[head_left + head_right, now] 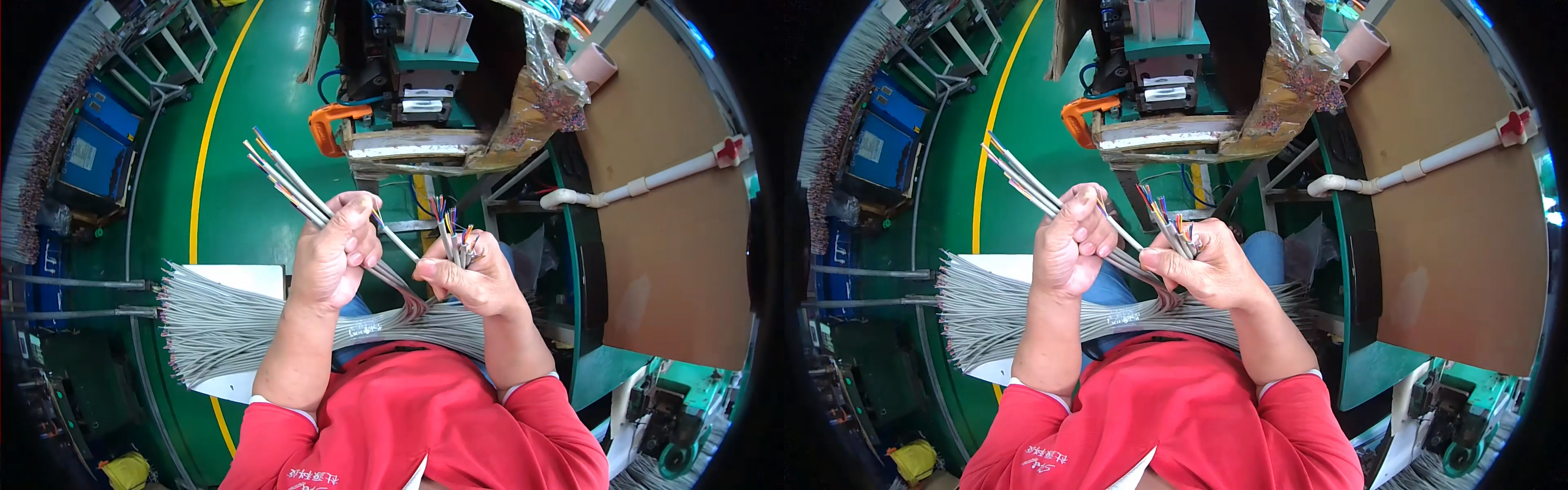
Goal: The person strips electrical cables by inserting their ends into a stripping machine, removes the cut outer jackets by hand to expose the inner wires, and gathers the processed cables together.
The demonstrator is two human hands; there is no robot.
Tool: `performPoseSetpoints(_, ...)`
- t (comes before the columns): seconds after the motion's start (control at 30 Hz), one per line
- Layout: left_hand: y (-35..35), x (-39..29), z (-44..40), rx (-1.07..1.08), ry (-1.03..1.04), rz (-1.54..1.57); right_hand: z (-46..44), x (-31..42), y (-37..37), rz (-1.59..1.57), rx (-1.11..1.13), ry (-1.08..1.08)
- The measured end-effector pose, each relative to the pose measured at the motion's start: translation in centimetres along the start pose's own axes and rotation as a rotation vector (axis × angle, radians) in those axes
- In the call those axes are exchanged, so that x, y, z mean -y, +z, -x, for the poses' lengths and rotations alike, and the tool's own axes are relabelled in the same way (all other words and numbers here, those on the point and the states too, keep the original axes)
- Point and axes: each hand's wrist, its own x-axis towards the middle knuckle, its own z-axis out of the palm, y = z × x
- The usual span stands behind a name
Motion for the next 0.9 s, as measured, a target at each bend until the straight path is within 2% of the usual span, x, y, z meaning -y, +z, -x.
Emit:
performPoseSetpoints(0.1,-0.1,0.1,-0.1,-0.057,0.002,0.118,0.0,-0.3,0.0,-0.03,-0.033,-0.015)
performPoseSetpoints(0.23,0.0,-0.2,0.4,0.023,-0.038,0.012,0.0,-0.1,0.2,-0.02,-0.017,0.003)
performPoseSetpoints(0.4,-0.7,0.2,0.0,0.011,-0.037,0.083,-0.1,-0.5,0.1,-0.008,-0.041,-0.016)
performPoseSetpoints(0.5,-0.4,-0.1,0.6,0.074,-0.026,-0.048,-0.1,-0.4,-0.1,0.054,-0.014,-0.039)
performPoseSetpoints(0.63,0.6,-0.4,1.1,0.036,0.014,-0.125,-0.1,-0.7,-0.2,0.069,-0.03,-0.058)
performPoseSetpoints(0.9,0.6,0.0,1.2,0.02,0.034,-0.169,-0.1,-0.9,-0.3,0.044,-0.041,-0.08)
